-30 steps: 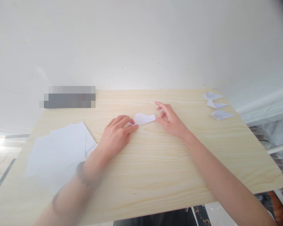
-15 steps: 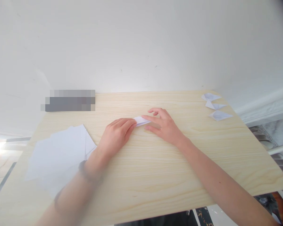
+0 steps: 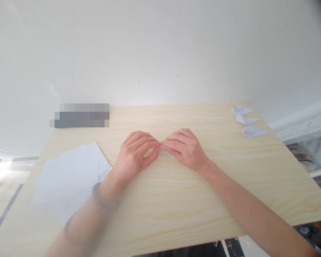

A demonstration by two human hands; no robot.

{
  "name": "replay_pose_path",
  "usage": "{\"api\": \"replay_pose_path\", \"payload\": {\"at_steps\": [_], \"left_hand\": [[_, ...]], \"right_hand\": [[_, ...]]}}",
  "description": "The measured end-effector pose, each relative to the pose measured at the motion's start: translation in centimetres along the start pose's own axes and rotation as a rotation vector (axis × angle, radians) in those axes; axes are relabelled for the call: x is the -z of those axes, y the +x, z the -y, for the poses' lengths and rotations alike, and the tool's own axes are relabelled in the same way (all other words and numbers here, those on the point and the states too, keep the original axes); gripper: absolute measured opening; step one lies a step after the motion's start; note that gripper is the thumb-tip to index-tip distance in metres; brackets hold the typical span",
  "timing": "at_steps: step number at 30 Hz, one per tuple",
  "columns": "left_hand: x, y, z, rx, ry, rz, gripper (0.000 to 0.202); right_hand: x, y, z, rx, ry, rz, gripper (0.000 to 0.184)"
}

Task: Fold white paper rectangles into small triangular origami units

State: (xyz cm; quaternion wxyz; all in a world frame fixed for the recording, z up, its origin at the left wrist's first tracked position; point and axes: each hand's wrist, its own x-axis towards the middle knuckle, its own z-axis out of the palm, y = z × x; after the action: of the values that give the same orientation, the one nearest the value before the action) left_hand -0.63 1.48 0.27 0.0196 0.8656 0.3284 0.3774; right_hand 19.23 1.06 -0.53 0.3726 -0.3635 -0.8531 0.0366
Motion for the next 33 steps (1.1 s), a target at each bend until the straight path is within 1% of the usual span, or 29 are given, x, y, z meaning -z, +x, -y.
{"api": "replay_pose_path", "payload": {"at_steps": [3, 7, 10, 14, 18, 19, 21, 24, 26, 29, 33], "left_hand": [[0.1, 0.2, -0.1, 0.0, 0.07, -0.019, 0.006], [0.4, 0.3, 0.1, 0.014, 0.131, -0.05, 0.007], [0.6, 0.2, 0.4, 0.028, 0.139, -0.051, 0.009], [0.7, -0.1, 1.0, 0.049, 0.149, -0.034, 0.01], [0.8, -0.5, 1.5, 0.108, 0.157, -0.075, 0.009], [0.8, -0.5, 1.4, 0.131, 0.142, -0.065, 0.01], [0.8, -0.4, 0.9, 0.157, 0.092, -0.027, 0.014], [0.6, -0.2, -0.1, 0.186, 0.01, 0.031, 0.025], [0.3, 0.0, -0.5, 0.157, -0.015, 0.053, 0.021], [-0.1, -0.1, -0.6, 0.114, -0.021, 0.077, 0.01], [-0.1, -0.2, -0.5, 0.089, -0.044, 0.096, 0.007]], "right_hand": [[0.1, 0.1, 0.1, 0.001, 0.004, -0.008, 0.014], [0.6, 0.1, -0.5, -0.026, -0.007, -0.056, 0.012], [1.2, 0.0, -1.3, -0.042, -0.002, -0.1, 0.01], [1.9, -0.3, -2.4, -0.089, 0.019, -0.107, 0.011], [2.3, -0.4, -3.0, -0.14, -0.014, -0.19, 0.011], [2.3, -0.4, -3.0, -0.136, -0.023, -0.192, 0.01], [2.0, -0.3, -2.7, -0.098, -0.009, -0.163, 0.01], [1.4, -0.1, -1.5, -0.059, 0.03, -0.111, 0.009], [1.0, 0.0, -0.7, -0.066, 0.057, -0.102, 0.01], [0.6, 0.1, 0.2, -0.063, 0.086, -0.087, 0.009], [0.3, 0.3, 0.7, -0.048, 0.088, -0.046, 0.009]]}}
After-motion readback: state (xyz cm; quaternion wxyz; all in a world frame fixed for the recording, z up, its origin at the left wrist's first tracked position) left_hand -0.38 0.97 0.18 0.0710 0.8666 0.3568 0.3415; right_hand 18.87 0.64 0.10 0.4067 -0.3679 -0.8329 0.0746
